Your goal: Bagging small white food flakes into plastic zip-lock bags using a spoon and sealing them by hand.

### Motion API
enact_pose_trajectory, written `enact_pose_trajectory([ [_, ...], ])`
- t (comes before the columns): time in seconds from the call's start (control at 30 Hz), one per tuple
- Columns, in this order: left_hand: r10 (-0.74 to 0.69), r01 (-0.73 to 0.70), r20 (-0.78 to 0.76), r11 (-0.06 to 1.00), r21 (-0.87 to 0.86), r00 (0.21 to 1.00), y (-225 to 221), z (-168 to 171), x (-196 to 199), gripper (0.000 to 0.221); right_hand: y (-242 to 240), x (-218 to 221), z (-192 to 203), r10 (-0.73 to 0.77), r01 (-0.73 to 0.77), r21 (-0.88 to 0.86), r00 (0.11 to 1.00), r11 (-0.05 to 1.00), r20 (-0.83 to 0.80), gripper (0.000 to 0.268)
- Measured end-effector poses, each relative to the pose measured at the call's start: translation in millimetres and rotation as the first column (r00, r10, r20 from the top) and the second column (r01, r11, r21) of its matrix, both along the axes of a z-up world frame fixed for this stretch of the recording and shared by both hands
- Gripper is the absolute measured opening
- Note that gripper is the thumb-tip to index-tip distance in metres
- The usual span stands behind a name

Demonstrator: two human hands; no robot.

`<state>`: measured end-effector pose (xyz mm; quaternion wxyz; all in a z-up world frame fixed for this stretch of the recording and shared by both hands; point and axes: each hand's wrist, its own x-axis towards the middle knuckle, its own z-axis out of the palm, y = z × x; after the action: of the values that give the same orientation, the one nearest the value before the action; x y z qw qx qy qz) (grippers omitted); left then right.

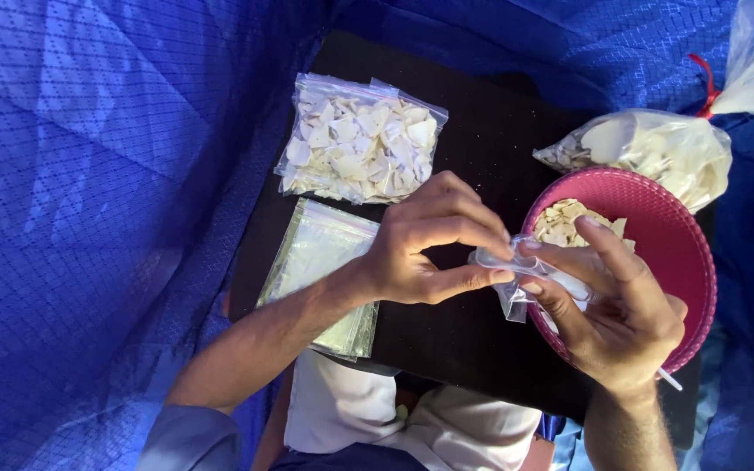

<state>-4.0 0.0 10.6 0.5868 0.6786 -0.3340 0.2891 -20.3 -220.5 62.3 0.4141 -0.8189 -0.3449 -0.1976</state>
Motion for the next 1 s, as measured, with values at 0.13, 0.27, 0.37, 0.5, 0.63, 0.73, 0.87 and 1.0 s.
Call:
enact_pose_trajectory([
  [0.13, -0.060, 0.054, -0.071, 0.996, -0.076, 0.996, 1, -3, -1, 0.027, -3, 3, -1, 0.024, -0.022, 0.050, 0.999, 0.998, -0.035, 0.065],
  [0.27, -0.109, 0.097, -0.132, 0.991, -0.095, 0.985, 1, 2, -2, 0.047, -8, 4, -2, 0.033, -0.026, 0.080, 0.996, 0.996, -0.087, 0.065],
  [0.37, -0.033, 0.029, -0.138, 0.999, -0.031, 0.990, -2, -1, -1, 0.030, -7, 3, 1, 0.034, -0.022, 0.093, 0.991, 0.995, -0.128, 0.063],
  [0.5, 0.036, -0.036, -0.016, 0.999, 0.009, 0.999, -3, -6, -2, 0.017, -1, 3, 8, 0.038, -0.027, 0.060, 0.981, 0.998, -0.191, 0.040],
  [0.63, 0.081, -0.087, 0.091, 0.994, 0.061, 0.993, -2, -6, -4, 0.020, 1, 4, 14, 0.086, -0.073, 0.053, 0.947, 0.996, -0.308, 0.045],
  [0.73, 0.057, -0.063, 0.101, 0.996, 0.065, 0.993, -4, -11, -3, 0.025, 1, 3, 15, 0.076, -0.074, 0.017, 0.966, 0.997, -0.247, 0.037],
  [0.87, 0.008, -0.010, 0.069, 1.000, 0.026, 0.998, -4, -7, -2, 0.034, -7, 2, 8, 0.089, -0.072, 0.093, 0.975, 0.993, -0.205, 0.026],
  [1.0, 0.010, -0.020, -0.111, 0.996, -0.092, 0.994, 1, 0, -2, 0.028, -11, -7, 10, -0.032, 0.053, 0.185, 0.993, 0.981, -0.113, 0.014],
])
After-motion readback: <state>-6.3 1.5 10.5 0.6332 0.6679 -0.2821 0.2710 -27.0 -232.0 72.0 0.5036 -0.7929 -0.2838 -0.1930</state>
